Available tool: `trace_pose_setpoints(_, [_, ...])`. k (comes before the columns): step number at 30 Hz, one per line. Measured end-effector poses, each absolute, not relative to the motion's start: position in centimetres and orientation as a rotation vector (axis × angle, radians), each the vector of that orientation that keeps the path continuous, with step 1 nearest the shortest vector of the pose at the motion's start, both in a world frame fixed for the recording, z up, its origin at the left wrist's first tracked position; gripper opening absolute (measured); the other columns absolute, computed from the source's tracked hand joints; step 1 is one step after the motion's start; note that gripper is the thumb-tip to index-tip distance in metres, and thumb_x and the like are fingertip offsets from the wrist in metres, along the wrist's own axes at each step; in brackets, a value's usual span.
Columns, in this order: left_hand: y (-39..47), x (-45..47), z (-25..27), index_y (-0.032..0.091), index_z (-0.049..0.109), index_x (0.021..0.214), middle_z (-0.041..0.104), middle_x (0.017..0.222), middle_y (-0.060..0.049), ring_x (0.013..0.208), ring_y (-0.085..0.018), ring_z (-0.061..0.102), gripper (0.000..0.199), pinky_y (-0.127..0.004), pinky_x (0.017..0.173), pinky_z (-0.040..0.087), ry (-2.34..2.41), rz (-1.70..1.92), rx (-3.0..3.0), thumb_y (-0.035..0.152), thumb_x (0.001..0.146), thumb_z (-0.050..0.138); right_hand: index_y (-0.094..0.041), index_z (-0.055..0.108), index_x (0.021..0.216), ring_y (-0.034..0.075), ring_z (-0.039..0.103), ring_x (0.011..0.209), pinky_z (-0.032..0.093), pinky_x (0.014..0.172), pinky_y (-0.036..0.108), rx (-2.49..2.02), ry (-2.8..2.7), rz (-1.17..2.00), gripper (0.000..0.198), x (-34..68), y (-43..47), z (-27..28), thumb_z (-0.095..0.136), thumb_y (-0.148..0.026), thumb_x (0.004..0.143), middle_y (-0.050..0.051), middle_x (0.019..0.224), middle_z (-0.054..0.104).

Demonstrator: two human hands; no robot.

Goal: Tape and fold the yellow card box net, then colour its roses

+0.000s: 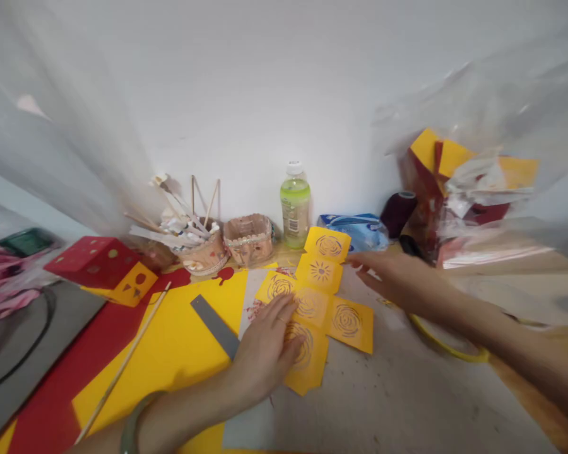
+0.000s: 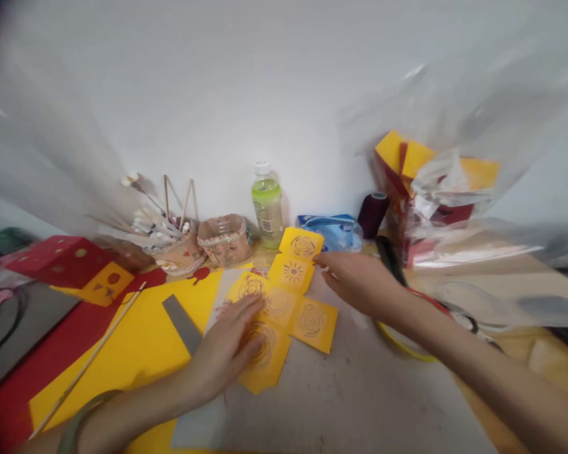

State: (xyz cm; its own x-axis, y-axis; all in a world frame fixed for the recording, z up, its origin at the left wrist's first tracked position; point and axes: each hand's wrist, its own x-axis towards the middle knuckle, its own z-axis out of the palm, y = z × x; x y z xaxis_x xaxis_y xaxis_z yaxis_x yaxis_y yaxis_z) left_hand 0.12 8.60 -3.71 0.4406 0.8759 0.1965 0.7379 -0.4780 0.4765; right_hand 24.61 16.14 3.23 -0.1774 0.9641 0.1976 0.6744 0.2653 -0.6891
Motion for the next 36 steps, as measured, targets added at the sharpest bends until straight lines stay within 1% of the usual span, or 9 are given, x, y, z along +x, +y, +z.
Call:
trace_pose_setpoints(5, [8.8, 0.5, -3.2, 0.005, 0.024, 0.137, 0.014, 0.145, -0.02, 0.135, -0.03, 0.009, 0.066, -0.049, 0.107, 0.023, 1.366, 0.052, 2.495, 0.044, 0.086, 0.041, -0.019, 0.062, 0.102, 0.018, 0.062, 0.072, 0.049, 0.064, 0.03, -1.519, -1.811, 0.873, 0.032, 22.8, 17.3, -2.6, 0.057, -0.023, 0.071, 0.007, 0.093, 0.068])
trace_pose_setpoints(10, [8.7, 0.7, -2.8, 0.002, 0.017, 0.139, 0.006, 0.146, -0.02, 0.135, -0.03, 0.003, 0.07, -0.05, 0.107, 0.02, 1.362, -0.087, 2.532, 0.048, 0.088, 0.035, -0.016, 0.046, 0.115, 0.02, 0.065, 0.081, 0.053, 0.067, 0.033, -1.615, -1.502, 0.956, 0.043, 22.8, 17.5, -2.6, 0.053, -0.037, 0.078, 0.014, 0.113, 0.059])
trace_pose_setpoints(15, [8.9, 0.6, -2.8, 0.004, 0.015, 0.14, 0.005, 0.147, -0.018, 0.135, -0.028, 0.0, 0.071, -0.048, 0.109, 0.015, 1.302, -0.108, 2.559, 0.051, 0.088, 0.032, -0.02, 0.044, 0.118, 0.017, 0.066, 0.085, 0.055, 0.067, 0.025, -1.433, -1.136, 1.475, 0.048, 23.0, 16.6, -1.3, 0.061, -0.033, 0.075, 0.01, 0.11, 0.064])
trace_pose_setpoints(20, [9.0, 0.0, -3.3, 0.01, 0.014, 0.14, 0.006, 0.148, -0.016, 0.136, -0.028, 0.0, 0.071, -0.05, 0.109, 0.011, 1.244, 0.032, 2.503, 0.05, 0.087, 0.037, -0.018, 0.064, 0.092, 0.018, 0.066, 0.079, 0.054, 0.069, 0.028, -1.383, -1.406, 1.579, 0.025, 22.8, 16.5, -1.7, 0.067, -0.027, 0.069, 0.005, 0.093, 0.07])
trace_pose_setpoints(24, [9.4, -0.4, -3.5, 0.025, 0.008, 0.141, -0.001, 0.15, -0.009, 0.136, -0.028, -0.003, 0.072, -0.051, 0.109, 0.01, 1.358, 0.761, 2.188, 0.043, 0.084, 0.049, -0.021, 0.067, 0.089, 0.019, 0.066, 0.077, 0.053, 0.068, 0.03, -1.283, -1.407, 1.448, 0.022, 23.6, 16.6, -2.0, 0.064, -0.032, 0.07, 0.002, 0.093, 0.071])
trace_pose_setpoints(26, [9.9, -0.4, -3.4, 0.03, 0.01, 0.14, 0.007, 0.15, -0.007, 0.137, -0.026, 0.006, 0.073, -0.048, 0.109, 0.013, 1.34, 1.207, 1.842, 0.038, 0.083, 0.054, -0.023, 0.067, 0.09, 0.018, 0.065, 0.08, 0.052, 0.068, 0.029, -1.262, -1.341, 1.375, 0.024, 24.1, 16.5, -1.9, 0.066, -0.035, 0.069, 0.002, 0.096, 0.071])
trace_pose_setpoints(28, [10.5, -0.1, -3.1, 0.031, 0.016, 0.138, 0.024, 0.145, -0.008, 0.133, -0.026, 0.024, 0.075, -0.045, 0.106, 0.024, 1.155, 1.415, 1.454, 0.036, 0.078, 0.061, -0.025, 0.067, 0.09, 0.018, 0.065, 0.082, 0.052, 0.07, 0.029, -1.23, -1.282, 1.352, 0.025, 24.4, 16.4, -1.7, 0.068, -0.036, 0.068, 0.001, 0.098, 0.07])
trace_pose_setpoints(32, [11.1, 0.4, -2.5, 0.018, 0.049, 0.12, 0.057, 0.118, -0.013, 0.11, -0.03, 0.053, 0.062, -0.041, 0.09, 0.044, 0.851, 1.211, 0.955, 0.037, 0.066, 0.072, -0.028, 0.068, 0.09, 0.02, 0.064, 0.088, 0.051, 0.076, 0.033, -1.148, -1.229, 1.384, 0.025, 24.2, 15.9, -1.8, 0.071, -0.035, 0.067, 0.001, 0.099, 0.07])
trace_pose_setpoints(36, [10.7, 0.2, -2.2, 0.013, 0.067, 0.087, 0.068, 0.094, -0.012, 0.095, -0.029, 0.061, 0.038, -0.041, 0.089, 0.044, 0.919, 0.867, 0.966, 0.034, 0.057, 0.078, -0.026, 0.071, 0.084, 0.026, 0.061, 0.096, 0.046, 0.087, 0.042, -1.024, -1.366, 1.26, 0.024, 23.7, 15.3, -2.1, 0.071, -0.041, 0.066, 0.004, 0.098, 0.069])
